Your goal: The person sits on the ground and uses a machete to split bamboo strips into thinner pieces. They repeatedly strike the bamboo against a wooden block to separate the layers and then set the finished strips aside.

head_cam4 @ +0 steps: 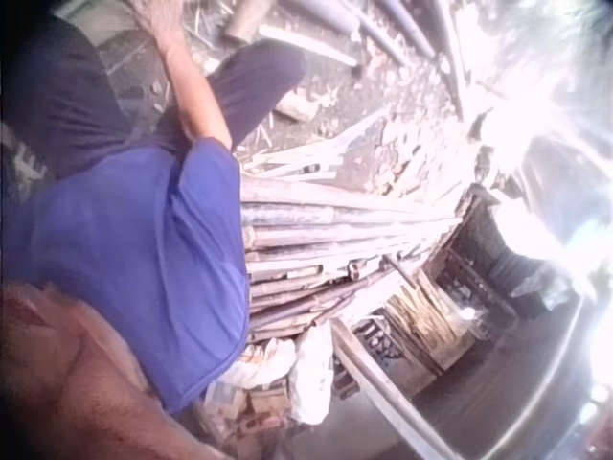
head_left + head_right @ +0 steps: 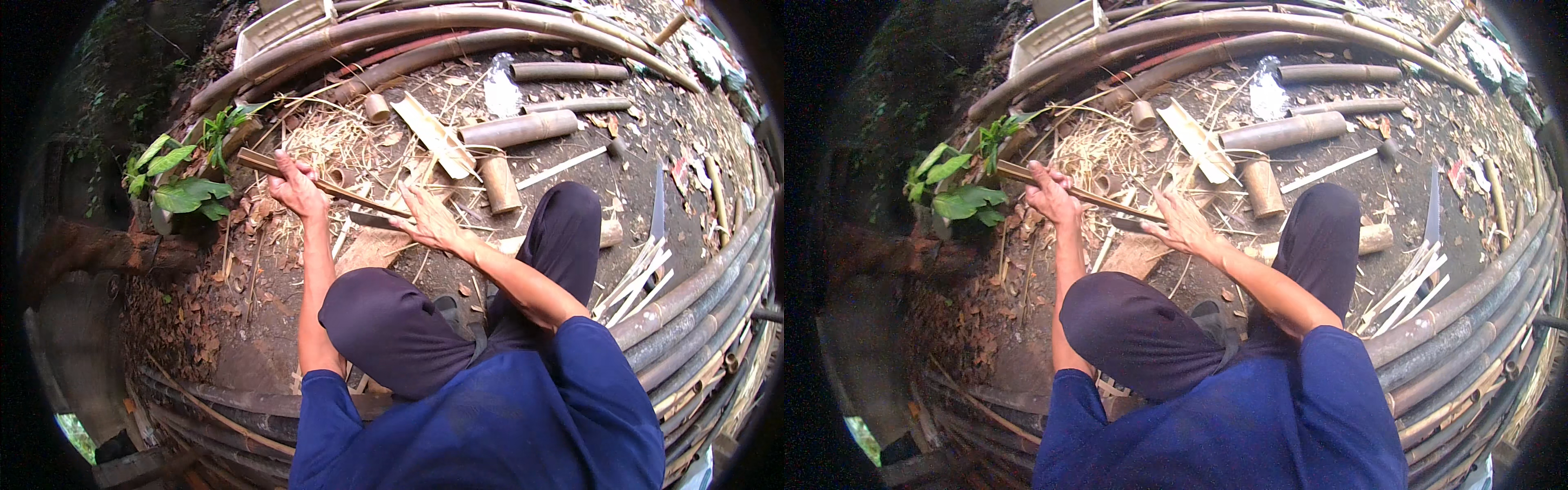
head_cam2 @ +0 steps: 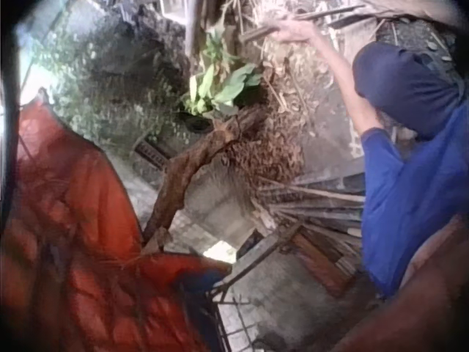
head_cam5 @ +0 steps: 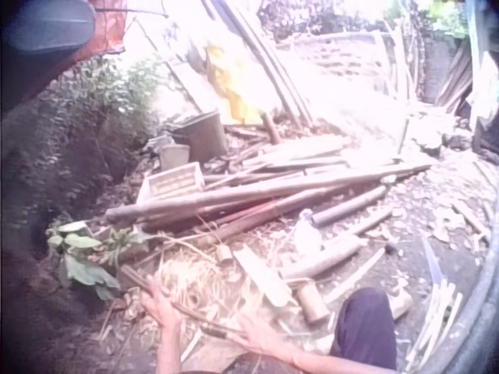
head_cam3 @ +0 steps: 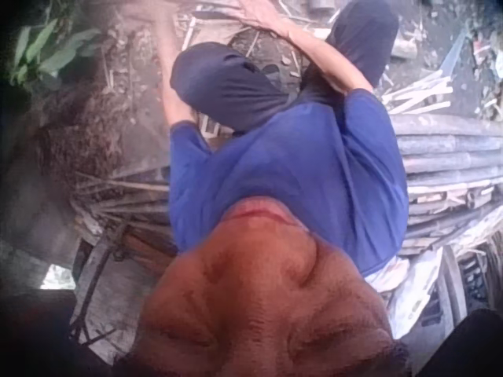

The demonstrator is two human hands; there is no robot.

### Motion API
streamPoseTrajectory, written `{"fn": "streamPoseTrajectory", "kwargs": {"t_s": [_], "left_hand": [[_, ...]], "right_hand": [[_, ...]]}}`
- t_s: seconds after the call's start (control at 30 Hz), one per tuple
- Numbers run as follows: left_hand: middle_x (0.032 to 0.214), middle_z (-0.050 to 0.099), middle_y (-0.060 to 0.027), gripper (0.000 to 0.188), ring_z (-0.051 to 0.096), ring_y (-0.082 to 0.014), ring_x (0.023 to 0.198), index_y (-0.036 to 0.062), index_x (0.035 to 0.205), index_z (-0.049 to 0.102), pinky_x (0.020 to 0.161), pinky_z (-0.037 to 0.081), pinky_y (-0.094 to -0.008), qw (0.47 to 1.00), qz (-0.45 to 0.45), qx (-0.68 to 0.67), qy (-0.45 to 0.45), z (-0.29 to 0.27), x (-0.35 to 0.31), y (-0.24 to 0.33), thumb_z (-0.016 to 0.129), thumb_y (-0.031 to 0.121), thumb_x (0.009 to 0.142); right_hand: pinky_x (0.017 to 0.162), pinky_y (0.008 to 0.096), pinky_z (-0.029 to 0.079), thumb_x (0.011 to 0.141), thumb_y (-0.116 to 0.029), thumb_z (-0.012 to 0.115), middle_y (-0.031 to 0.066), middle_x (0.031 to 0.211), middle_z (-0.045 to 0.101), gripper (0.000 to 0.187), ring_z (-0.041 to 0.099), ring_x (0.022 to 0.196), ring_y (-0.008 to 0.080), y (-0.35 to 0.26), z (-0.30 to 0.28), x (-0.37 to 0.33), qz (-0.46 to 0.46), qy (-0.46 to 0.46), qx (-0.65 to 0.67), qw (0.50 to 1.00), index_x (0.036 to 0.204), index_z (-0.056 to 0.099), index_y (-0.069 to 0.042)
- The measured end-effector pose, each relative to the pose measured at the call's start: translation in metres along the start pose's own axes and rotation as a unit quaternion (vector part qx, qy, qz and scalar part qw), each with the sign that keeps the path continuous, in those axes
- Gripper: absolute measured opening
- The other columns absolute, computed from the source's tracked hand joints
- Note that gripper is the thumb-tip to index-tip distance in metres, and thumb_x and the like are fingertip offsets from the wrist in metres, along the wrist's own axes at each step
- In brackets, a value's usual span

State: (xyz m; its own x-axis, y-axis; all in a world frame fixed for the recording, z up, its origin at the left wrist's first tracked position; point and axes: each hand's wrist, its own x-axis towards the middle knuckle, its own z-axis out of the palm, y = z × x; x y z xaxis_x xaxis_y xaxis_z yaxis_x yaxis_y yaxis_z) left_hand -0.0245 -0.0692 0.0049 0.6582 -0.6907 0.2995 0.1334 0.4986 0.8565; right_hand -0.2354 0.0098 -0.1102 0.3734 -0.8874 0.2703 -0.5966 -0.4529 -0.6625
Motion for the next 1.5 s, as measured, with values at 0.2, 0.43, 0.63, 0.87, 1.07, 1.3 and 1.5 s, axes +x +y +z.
{"fn": "streamPoseTrajectory", "kwargs": {"t_s": [0.2,0.43,0.63,0.87,1.07,1.3,1.5], "left_hand": [[0.065,0.049,-0.0002,0.041,0.044,-0.0093,0.052,0.0082,0.087,0.05,0.047,0.039,-0.0237,0.982,-0.091,-0.162,-0.026,0.026,0.018,0.078,0.068,0.045,0.088],[0.145,0.031,-0.0216,0.089,0.033,-0.0308,0.135,0.0016,0.145,0.028,0.112,0.027,-0.0462,0.852,0.351,0.377,-0.091,0.019,0.018,0.1,0.064,0.057,0.086],[0.071,0.063,-0.0086,0.033,0.061,-0.0239,0.066,0.0089,0.086,0.066,0.061,0.05,-0.0418,0.635,0.168,0.425,-0.623,0.073,-0.041,0.09,0.055,0.038,0.097],[0.076,0.065,-0.0179,0.03,0.065,-0.0386,0.072,0.0116,0.101,0.063,0.063,0.051,-0.0482,0.549,0.216,0.506,-0.63,0.073,-0.111,0.04,0.052,0.039,0.098],[0.075,0.065,-0.0212,0.034,0.065,-0.0424,0.073,0.011,0.104,0.061,0.063,0.051,-0.0537,0.599,0.171,0.589,-0.514,0.058,-0.152,0.031,0.049,0.042,0.098],[0.083,0.068,-0.0206,0.044,0.065,-0.0429,0.085,0.0107,0.106,0.064,0.074,0.051,-0.0534,0.616,0.091,0.627,-0.468,0.058,-0.184,0.018,0.044,0.049,0.098],[0.105,0.068,-0.0176,0.031,0.066,-0.0334,0.095,0.0143,0.112,0.067,0.085,0.05,-0.0473,0.591,0.243,0.519,-0.568,0.087,-0.103,0.013,0.063,0.036,0.09]], "right_hand": [[0.062,0.0458,0.051,0.098,-0.039,0.052,0.0193,0.082,0.064,0.031,0.064,0.073,0.0358,-0.025,-0.055,0.049,-0.03,-0.005,-0.003,1.0,0.103,0.054,-0.008],[0.057,0.0371,0.049,0.096,-0.028,0.057,0.007,0.081,0.056,0.015,0.06,0.07,0.0262,0.027,-0.216,0.044,-0.169,0.051,-0.19,0.966,0.098,0.057,-0.014],[0.056,0.0458,0.048,0.097,-0.029,0.052,0.0119,0.072,0.058,0.015,0.064,0.068,0.0333,0.042,-0.325,-0.025,-0.078,-0.052,-0.347,0.933,0.099,0.055,-0.015],[0.053,0.0471,0.048,0.097,-0.037,0.054,0.0142,0.069,0.063,0.031,0.065,0.065,0.0355,0.082,-0.321,-0.102,-0.024,-0.033,-0.347,0.937,0.084,0.05,-0.01],[0.052,0.0477,0.05,0.099,-0.046,0.046,0.0165,0.064,0.063,0.038,0.065,0.061,0.0378,0.06,-0.283,-0.128,0.109,0.024,-0.344,0.932,0.086,0.054,-0.011],[0.05,0.0474,0.051,0.098,-0.043,0.049,0.018,0.067,0.065,0.033,0.067,0.06,0.0352,0.036,-0.237,-0.16,0.261,0.081,-0.35,0.896,0.09,0.057,-0.012],[0.045,0.0461,0.048,0.097,-0.042,0.052,0.0108,0.063,0.062,0.03,0.065,0.058,0.0327,0.08,-0.263,-0.15,0.07,0.097,-0.319,0.94,0.091,0.057,-0.013]]}}
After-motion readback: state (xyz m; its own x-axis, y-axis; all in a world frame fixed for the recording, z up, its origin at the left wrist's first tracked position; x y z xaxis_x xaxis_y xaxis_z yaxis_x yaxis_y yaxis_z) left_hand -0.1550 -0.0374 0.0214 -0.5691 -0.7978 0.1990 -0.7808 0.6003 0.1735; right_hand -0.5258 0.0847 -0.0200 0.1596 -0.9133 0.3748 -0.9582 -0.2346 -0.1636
